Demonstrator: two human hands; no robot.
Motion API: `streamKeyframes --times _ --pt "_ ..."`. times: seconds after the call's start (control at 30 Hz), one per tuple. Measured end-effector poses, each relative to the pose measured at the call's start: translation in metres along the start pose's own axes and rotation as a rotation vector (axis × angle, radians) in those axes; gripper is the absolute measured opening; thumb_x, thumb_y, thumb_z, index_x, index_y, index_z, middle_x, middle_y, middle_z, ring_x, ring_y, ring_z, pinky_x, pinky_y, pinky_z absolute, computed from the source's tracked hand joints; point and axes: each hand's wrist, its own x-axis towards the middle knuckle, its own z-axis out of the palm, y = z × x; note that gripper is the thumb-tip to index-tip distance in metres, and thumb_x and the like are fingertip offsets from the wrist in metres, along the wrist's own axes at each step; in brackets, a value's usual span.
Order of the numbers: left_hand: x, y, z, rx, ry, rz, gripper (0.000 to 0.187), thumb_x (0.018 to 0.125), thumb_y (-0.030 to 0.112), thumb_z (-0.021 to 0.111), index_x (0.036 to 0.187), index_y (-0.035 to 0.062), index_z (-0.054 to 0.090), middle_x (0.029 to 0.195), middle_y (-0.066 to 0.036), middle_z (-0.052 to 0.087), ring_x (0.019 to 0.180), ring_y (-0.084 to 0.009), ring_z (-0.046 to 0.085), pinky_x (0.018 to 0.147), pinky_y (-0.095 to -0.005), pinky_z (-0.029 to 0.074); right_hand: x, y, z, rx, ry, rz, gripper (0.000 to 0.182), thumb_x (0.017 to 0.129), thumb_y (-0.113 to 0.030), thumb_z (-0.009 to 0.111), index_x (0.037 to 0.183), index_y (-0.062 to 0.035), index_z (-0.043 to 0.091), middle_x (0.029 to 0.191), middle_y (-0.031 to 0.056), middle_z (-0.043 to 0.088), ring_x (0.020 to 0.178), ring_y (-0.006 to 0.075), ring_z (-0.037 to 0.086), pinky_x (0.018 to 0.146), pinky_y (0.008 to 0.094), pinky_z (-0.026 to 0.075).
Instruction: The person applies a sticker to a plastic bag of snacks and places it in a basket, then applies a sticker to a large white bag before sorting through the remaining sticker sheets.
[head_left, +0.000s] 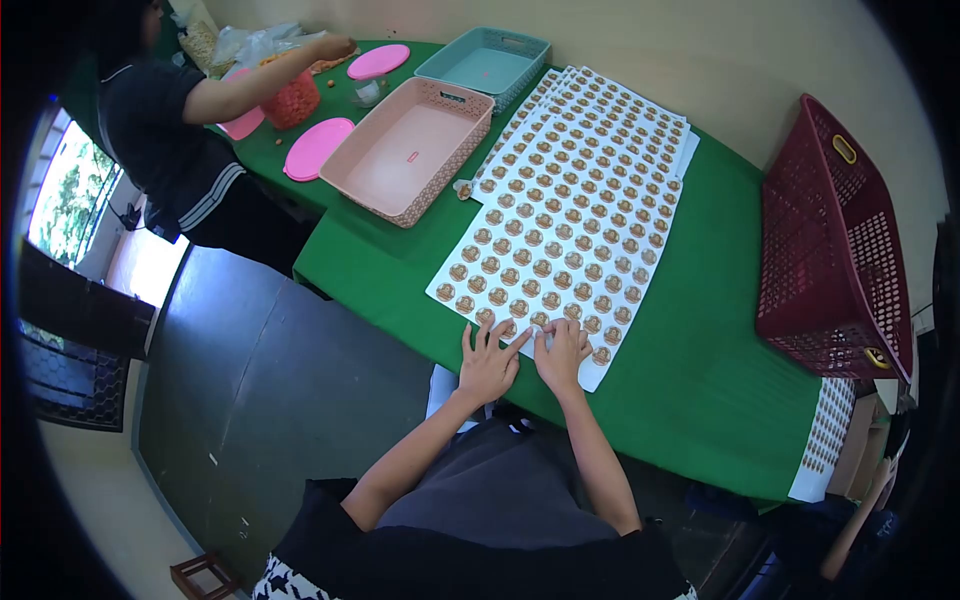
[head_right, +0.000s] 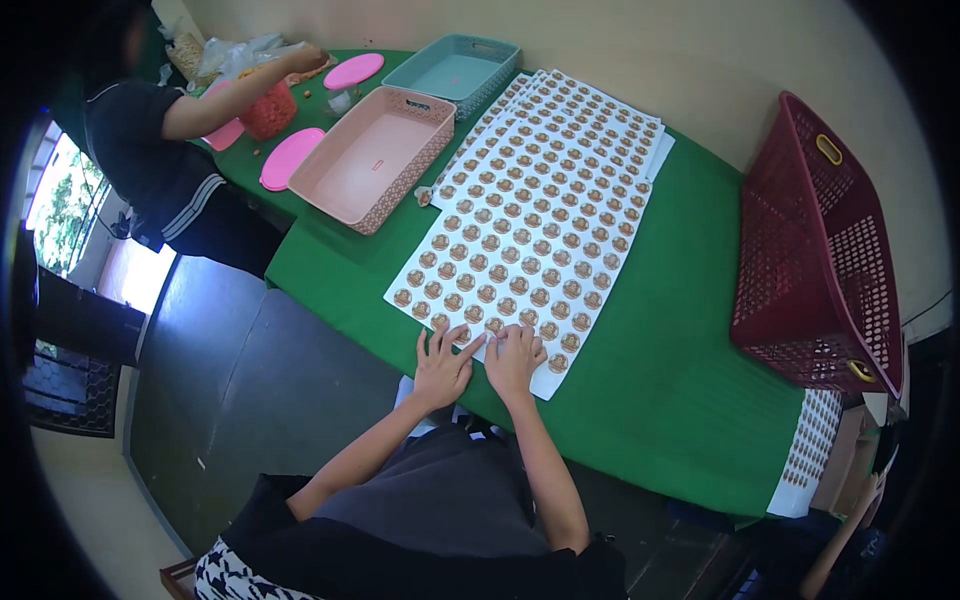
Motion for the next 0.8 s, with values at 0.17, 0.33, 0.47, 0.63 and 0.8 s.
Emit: streamKeyframes --times 0.17,0.33,0.47,0.63,0.8 --pt "0.0 0.001 0.001 -0.014 0.015 -0.018 0.048 0.08 0.023 0.046 0.127 0.0293 0.039 0.125 -0.005 0.035 0.123 -0.0269 0.023 0.098 -0.0543 0.012 0.003 -0.005 -0.004 0.05 -0.037 -0.02 0.015 0.077 -0.02 0.054 0.084 -0.008 0.051 0.091 0.0089 0.046 0.09 0.0267 0.041 0.08 0.0427 0.024" --pt "0.0 0.0 0.001 -0.018 0.046 -0.012 0.049 0.079 0.024 0.047 0.127 0.0292 0.038 0.123 -0.005 0.037 0.121 -0.0274 0.025 0.098 -0.0548 0.015 0.004 -0.005 -0.003 0.075 -0.047 -0.001 0.013 0.077 -0.018 0.053 0.084 -0.0078 0.05 0.089 0.0062 0.047 0.087 0.024 0.043 0.079 0.0417 0.024" --pt "-0.002 -0.001 0.0 -0.026 0.04 -0.016 0.049 0.079 0.024 0.048 0.127 0.0297 0.039 0.124 -0.005 0.037 0.122 -0.027 0.026 0.098 -0.0548 0.015 0.002 -0.001 0.001 0.115 -0.039 -0.004 0.012 0.077 -0.016 0.053 0.085 -0.0078 0.049 0.087 0.0057 0.047 0.086 0.023 0.044 0.079 0.0414 0.024" --pt "-0.001 -0.001 0.002 -0.029 0.039 -0.016 0.048 0.079 0.024 0.047 0.126 0.0293 0.039 0.125 -0.005 0.037 0.122 -0.0272 0.025 0.098 -0.0544 0.015 0.006 -0.002 -0.004 0.13 -0.089 -0.017 0.017 0.076 -0.021 0.054 0.085 -0.0078 0.049 0.086 0.0061 0.048 0.085 0.0237 0.044 0.079 0.0412 0.024" --pt "-0.001 -0.002 0.0 -0.029 0.019 -0.016 0.046 0.08 0.024 0.047 0.125 0.0292 0.04 0.125 -0.005 0.037 0.123 -0.0272 0.024 0.098 -0.0545 0.015 0.017 -0.004 -0.012 0.018 -0.228 -0.045 0.018 0.076 -0.025 0.053 0.081 -0.0077 0.052 0.083 0.0068 0.052 0.087 0.023 0.047 0.077 0.0404 0.026"
